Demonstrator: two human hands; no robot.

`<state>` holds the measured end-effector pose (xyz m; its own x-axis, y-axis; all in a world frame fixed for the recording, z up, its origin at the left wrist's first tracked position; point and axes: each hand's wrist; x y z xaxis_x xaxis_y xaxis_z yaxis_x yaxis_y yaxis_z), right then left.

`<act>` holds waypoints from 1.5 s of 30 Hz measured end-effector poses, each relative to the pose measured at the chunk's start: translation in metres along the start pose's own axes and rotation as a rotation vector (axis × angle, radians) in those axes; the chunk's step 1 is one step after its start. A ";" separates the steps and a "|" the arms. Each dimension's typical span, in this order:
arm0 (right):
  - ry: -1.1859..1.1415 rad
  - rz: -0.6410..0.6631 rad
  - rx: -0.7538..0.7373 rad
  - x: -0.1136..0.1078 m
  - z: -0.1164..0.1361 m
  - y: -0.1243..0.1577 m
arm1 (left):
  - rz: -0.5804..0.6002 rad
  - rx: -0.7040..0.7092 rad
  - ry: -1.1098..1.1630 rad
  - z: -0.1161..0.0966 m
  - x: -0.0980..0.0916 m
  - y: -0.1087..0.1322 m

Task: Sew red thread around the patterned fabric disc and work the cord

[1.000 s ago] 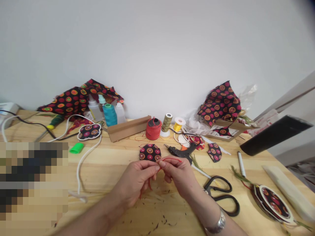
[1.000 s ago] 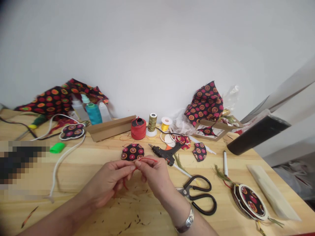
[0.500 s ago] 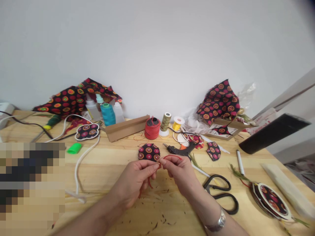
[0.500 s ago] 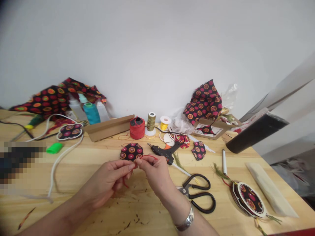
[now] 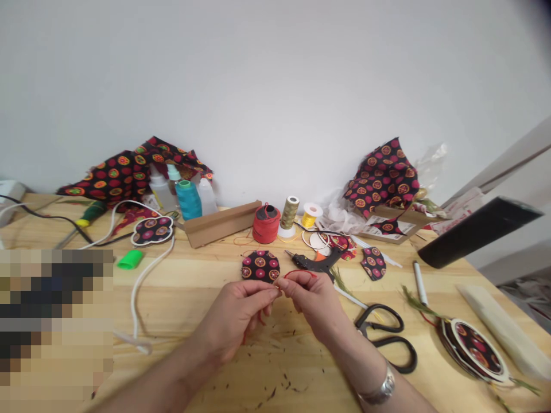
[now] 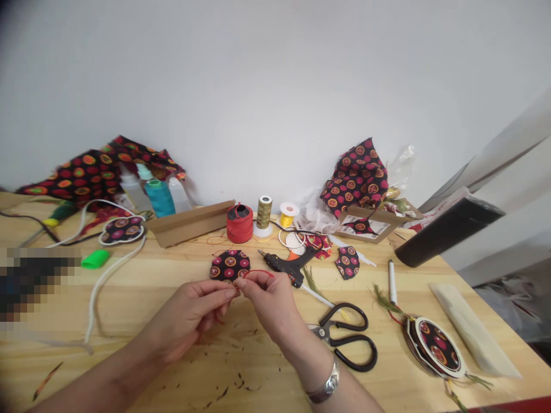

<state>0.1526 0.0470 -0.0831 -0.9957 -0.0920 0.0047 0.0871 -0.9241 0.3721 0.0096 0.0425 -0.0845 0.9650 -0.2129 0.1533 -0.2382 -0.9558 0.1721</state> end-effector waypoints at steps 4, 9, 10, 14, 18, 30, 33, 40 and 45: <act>-0.016 0.026 0.031 -0.001 0.001 -0.001 | -0.012 0.004 0.034 0.001 -0.001 -0.001; -0.049 0.013 0.096 0.000 0.002 -0.002 | -0.011 0.004 0.048 0.004 -0.003 -0.004; -0.051 0.012 0.102 0.000 0.001 -0.002 | -0.006 0.002 0.045 0.005 -0.003 -0.004; -0.053 0.009 0.108 0.001 0.000 -0.003 | -0.004 0.002 0.029 0.005 -0.003 -0.004; -0.021 0.013 0.061 0.000 0.000 -0.003 | -0.001 -0.005 0.025 0.005 -0.002 -0.003; 0.208 -0.083 -0.128 -0.007 0.005 -0.002 | -0.046 0.108 -0.177 -0.002 -0.002 0.000; 0.277 -0.136 -0.161 -0.008 0.004 -0.002 | -0.055 0.133 -0.193 -0.002 -0.003 -0.001; 0.375 -0.218 -0.288 -0.006 0.001 0.000 | 0.086 0.007 0.132 -0.002 -0.003 0.003; 0.356 -0.196 -0.276 -0.005 0.001 0.001 | 0.174 -0.032 0.184 0.000 -0.002 0.001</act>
<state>0.1572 0.0465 -0.0823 -0.9262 0.0165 -0.3766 -0.0480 -0.9961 0.0745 0.0070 0.0418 -0.0849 0.8737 -0.3302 0.3572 -0.4048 -0.9007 0.1577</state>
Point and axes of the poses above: each hand's wrist, its own y-axis away from the middle knuckle, its own x-axis out of the palm, z = x × y, and after that the axes turned 13 degrees about x, right-handed
